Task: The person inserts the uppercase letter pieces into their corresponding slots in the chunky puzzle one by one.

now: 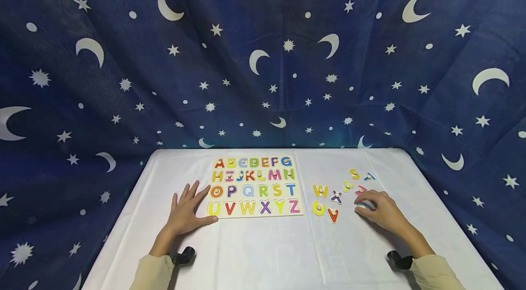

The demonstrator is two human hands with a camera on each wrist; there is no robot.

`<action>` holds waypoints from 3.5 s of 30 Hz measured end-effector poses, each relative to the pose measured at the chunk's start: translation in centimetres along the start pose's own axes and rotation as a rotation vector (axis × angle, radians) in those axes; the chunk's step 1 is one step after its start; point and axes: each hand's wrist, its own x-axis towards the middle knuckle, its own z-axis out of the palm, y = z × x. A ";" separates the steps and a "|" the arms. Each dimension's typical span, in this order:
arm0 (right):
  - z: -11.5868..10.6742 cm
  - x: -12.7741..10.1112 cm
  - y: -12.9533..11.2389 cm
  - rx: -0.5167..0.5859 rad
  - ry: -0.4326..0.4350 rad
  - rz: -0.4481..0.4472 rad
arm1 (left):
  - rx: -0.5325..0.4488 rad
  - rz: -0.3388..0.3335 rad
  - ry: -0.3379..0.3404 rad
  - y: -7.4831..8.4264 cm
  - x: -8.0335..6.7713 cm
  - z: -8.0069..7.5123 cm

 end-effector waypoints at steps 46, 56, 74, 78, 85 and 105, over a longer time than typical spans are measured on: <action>11.5 14.0 -19.6 0.186 -0.128 -0.226 | -0.005 -0.007 0.000 0.1 0.0 -0.4; 15.5 14.0 -23.1 0.049 -0.167 -0.224 | -0.006 -0.013 -0.026 0.3 0.2 -0.2; 15.9 13.7 -23.0 0.068 -0.140 -0.256 | 0.000 0.001 0.006 0.3 0.0 -0.5; 14.8 14.0 -21.9 0.108 -0.135 -0.299 | -0.006 -0.005 -0.002 0.4 0.0 -0.5; 11.7 13.9 -17.9 0.111 -0.100 -0.267 | -0.005 -0.012 -0.011 0.4 0.0 -0.5; 2.0 8.4 -1.9 0.029 0.113 -0.027 | -0.011 -0.010 -0.017 0.6 -0.1 -0.3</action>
